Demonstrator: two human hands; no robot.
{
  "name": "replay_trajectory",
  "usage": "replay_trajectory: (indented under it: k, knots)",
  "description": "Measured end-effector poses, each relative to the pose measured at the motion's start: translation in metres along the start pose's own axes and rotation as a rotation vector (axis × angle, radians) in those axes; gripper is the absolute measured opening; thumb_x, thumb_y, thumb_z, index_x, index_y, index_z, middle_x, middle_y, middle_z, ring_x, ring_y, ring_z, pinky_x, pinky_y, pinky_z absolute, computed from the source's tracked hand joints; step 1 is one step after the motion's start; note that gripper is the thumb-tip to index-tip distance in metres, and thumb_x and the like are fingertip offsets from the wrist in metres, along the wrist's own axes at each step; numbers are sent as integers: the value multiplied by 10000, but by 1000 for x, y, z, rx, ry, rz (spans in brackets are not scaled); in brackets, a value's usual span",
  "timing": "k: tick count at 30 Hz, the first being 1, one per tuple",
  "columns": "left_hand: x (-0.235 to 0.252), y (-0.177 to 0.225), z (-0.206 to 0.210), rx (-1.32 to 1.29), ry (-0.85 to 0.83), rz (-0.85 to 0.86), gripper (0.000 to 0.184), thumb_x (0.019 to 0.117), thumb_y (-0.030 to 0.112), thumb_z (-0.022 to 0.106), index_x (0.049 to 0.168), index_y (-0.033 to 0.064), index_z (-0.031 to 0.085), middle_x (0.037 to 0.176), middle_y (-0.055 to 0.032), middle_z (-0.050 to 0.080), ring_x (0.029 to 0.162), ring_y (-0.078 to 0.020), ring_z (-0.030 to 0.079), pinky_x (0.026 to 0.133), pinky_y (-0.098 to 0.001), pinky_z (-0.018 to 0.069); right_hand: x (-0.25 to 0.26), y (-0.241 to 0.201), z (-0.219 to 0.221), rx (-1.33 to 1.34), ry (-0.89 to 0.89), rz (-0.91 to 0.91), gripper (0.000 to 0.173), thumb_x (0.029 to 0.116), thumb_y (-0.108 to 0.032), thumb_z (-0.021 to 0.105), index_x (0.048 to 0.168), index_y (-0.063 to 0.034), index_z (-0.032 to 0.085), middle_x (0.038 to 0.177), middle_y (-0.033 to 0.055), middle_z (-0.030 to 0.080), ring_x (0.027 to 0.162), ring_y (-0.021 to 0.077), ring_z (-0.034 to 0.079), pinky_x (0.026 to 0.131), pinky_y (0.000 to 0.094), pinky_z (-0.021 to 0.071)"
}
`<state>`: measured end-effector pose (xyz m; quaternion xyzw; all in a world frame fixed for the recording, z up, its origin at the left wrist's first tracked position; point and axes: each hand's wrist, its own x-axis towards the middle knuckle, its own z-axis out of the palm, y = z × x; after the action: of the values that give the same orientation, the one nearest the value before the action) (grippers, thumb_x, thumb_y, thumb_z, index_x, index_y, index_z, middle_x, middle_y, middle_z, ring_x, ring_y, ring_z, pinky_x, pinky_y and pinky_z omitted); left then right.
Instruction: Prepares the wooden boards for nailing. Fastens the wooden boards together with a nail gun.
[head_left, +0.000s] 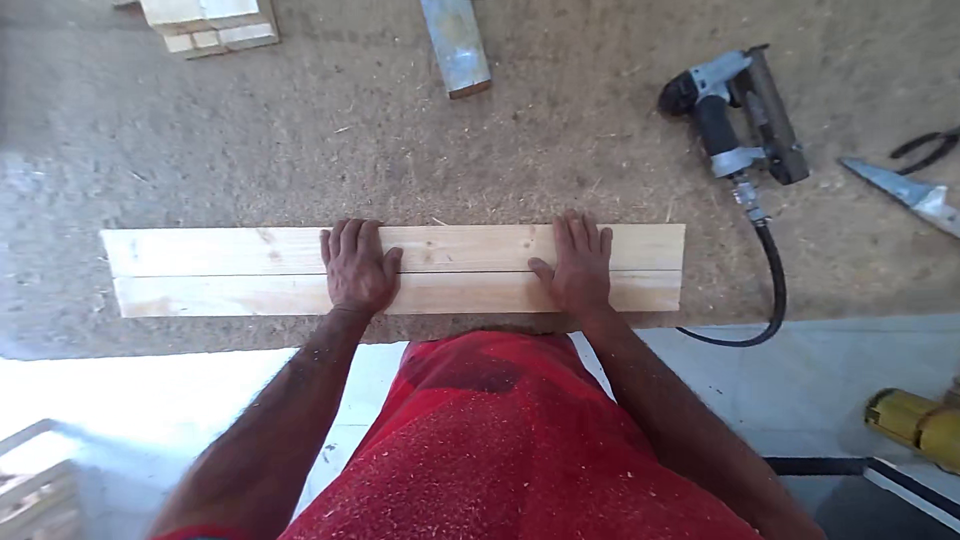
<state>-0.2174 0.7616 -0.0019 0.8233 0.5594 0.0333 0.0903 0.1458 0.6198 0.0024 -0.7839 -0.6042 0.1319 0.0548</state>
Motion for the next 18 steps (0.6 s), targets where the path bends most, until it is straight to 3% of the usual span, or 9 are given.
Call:
replay_trajectory:
  k: [6,10,14,18]
  knots:
    - [1,0,0,7,16,-11,715,960,716,414,1388,169,584,1429,-107,574,1449,-301,423,1236,-569,210,3,-4,4,-56,25,-3,818,936,-782,409,1485,-187,523,1523,82,529,1484,324,394,1227,631,208]
    - [8,-2,3,-2,58,7,717,947,738,424,1356,177,604,1382,-112,608,1411,-307,470,1223,-572,233,8,0,12,-74,118,-52,811,949,-754,446,1460,-134,556,1492,116,560,1451,333,441,1216,618,245]
    - [5,-1,1,2,42,4,730,950,742,414,1361,170,605,1392,-116,601,1411,-308,469,1225,-569,234,2,4,14,-66,143,-75,818,958,-748,449,1497,-138,534,1528,103,536,1474,322,418,1230,615,222]
    - [4,-2,0,12,44,3,736,948,752,410,1369,180,604,1394,-106,602,1419,-302,463,1229,-558,237,2,6,15,-28,166,-88,923,876,-842,479,1482,-150,554,1503,97,561,1451,329,444,1219,618,231]
